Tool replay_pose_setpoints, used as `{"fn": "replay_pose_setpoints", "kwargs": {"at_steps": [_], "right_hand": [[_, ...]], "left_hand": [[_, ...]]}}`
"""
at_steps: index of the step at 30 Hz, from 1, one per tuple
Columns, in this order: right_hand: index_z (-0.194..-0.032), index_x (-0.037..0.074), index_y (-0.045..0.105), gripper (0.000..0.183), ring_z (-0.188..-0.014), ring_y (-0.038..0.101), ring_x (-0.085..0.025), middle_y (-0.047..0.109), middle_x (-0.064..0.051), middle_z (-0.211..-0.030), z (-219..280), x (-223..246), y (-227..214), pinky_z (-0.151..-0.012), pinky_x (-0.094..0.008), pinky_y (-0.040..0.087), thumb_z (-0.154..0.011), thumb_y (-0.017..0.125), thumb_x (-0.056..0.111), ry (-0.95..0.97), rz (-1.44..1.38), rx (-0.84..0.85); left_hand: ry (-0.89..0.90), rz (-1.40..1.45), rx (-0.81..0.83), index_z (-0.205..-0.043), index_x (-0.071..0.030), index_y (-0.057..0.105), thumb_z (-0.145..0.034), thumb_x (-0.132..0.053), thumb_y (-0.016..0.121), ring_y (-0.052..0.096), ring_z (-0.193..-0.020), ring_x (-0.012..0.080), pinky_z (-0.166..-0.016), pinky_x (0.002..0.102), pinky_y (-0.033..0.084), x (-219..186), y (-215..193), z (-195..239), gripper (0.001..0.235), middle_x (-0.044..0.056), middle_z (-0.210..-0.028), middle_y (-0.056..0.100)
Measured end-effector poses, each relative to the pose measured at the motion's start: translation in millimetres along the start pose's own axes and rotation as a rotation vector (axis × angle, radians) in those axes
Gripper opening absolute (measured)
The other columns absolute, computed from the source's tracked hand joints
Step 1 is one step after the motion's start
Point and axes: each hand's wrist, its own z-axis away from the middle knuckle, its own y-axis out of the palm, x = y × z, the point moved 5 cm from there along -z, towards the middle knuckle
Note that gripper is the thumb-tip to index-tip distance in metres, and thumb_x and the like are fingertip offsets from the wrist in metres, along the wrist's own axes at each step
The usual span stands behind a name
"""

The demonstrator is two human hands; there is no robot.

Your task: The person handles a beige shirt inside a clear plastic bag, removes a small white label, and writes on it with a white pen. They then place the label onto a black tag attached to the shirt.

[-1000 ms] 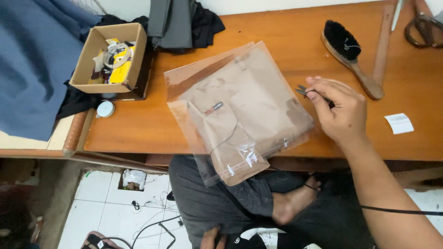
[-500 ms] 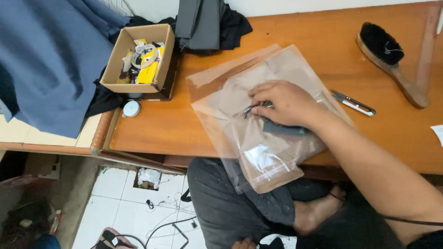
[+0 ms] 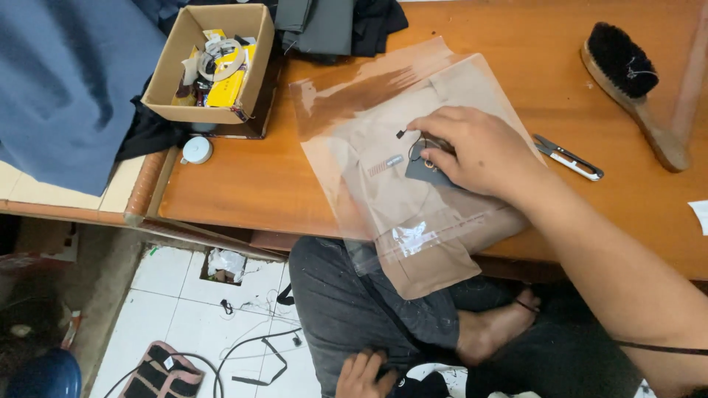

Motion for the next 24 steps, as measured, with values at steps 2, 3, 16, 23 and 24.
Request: {"fn": "replay_pose_setpoints", "kwargs": {"at_steps": [2, 3, 16, 23, 24], "right_hand": [[-0.107, 0.012, 0.057, 0.028, -0.095, 0.051, -0.029, 0.057, -0.008, -0.103, 8, 2, 3, -0.076, -0.040, 0.040, -0.080, 0.054, 0.020, -0.068, 0.019, 0.006], [-0.104, 0.011, 0.058, 0.026, -0.096, 0.049, -0.028, 0.056, -0.009, -0.103, 13, 4, 5, -0.082, -0.038, 0.039, -0.081, 0.052, 0.021, -0.126, 0.040, 0.011], [-0.100, 0.009, 0.063, 0.020, -0.098, 0.053, -0.028, 0.057, -0.011, -0.109, 47, 1, 6, -0.087, -0.036, 0.042, -0.085, 0.053, 0.017, -0.296, 0.102, -0.210], [-0.100, 0.010, 0.064, 0.021, -0.102, 0.051, -0.029, 0.056, -0.011, -0.111, 48, -3, 8, -0.089, -0.038, 0.041, -0.086, 0.051, 0.018, -0.281, 0.066, -0.205], [-0.100, 0.010, 0.064, 0.021, -0.101, 0.052, -0.029, 0.056, -0.011, -0.110, 48, -3, 7, -0.090, -0.038, 0.040, -0.086, 0.051, 0.017, -0.287, 0.056, -0.207]], "left_hand": [[0.014, -0.018, 0.005, -0.065, -0.014, 0.063, -0.079, -0.015, 0.057, 0.052, -0.073, 0.0228, -0.060, 0.034, 0.039, 3, 9, 12, 0.015, 0.008, -0.082, 0.057], [0.034, -0.029, 0.013, -0.067, -0.015, 0.065, -0.083, -0.016, 0.053, 0.054, -0.075, 0.0224, -0.065, 0.037, 0.041, 3, 14, 19, 0.020, 0.008, -0.082, 0.059], [-0.461, -0.417, -0.256, -0.069, -0.007, 0.053, -0.084, -0.011, 0.026, 0.054, -0.076, 0.0300, -0.079, 0.047, 0.046, -15, -7, 6, 0.031, 0.015, -0.085, 0.052], [-0.647, -0.327, -0.108, -0.065, -0.011, 0.054, -0.074, -0.019, 0.049, 0.052, -0.099, 0.0326, -0.075, 0.046, 0.044, -1, 31, 61, 0.012, 0.011, -0.090, 0.053], [-0.656, -0.259, -0.089, -0.063, -0.010, 0.053, -0.075, -0.012, 0.054, 0.053, -0.102, 0.0341, -0.086, 0.057, 0.040, 4, 45, 78, 0.012, 0.012, -0.088, 0.057]]}}
